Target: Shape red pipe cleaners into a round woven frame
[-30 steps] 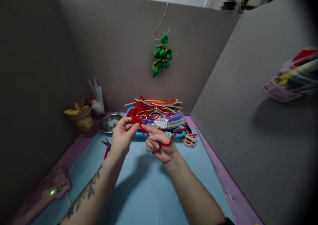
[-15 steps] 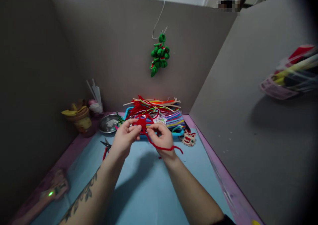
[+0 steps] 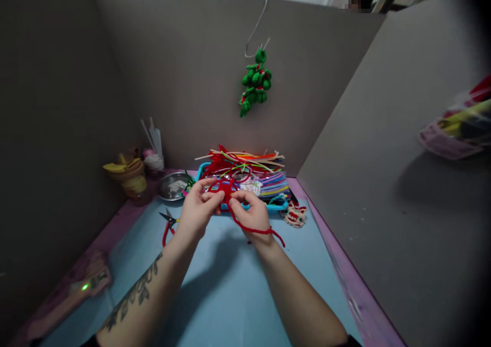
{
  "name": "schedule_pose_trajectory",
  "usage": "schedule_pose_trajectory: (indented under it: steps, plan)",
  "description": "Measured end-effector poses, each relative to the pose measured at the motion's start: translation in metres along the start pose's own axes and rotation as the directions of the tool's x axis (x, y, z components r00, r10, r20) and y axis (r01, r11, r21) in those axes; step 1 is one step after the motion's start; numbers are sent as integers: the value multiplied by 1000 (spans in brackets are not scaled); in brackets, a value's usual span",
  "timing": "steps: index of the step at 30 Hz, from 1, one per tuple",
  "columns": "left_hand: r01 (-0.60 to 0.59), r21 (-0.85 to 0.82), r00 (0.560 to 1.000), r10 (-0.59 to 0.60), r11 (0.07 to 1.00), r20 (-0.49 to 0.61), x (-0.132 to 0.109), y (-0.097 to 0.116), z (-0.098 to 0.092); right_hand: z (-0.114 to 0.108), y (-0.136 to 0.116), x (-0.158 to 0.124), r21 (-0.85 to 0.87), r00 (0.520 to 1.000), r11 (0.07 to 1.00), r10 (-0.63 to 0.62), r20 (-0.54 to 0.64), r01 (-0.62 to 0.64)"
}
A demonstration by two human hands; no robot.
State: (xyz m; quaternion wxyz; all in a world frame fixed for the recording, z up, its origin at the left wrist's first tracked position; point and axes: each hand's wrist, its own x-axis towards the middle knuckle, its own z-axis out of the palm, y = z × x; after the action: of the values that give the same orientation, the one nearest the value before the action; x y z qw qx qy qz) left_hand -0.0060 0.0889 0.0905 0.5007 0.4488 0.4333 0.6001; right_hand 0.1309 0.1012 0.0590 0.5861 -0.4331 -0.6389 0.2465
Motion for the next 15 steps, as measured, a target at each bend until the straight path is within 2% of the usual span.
schedule_pose_trajectory:
  steps: [11,15]
  plan:
    - [-36,77,999,35,996,23,-2,6,-3,0,-1,0,15,1000,1000,-6,22,6]
    - [19,28,999,-20,999,27,0,6,-4,0,-2,0,39,999,999,4,35,-6]
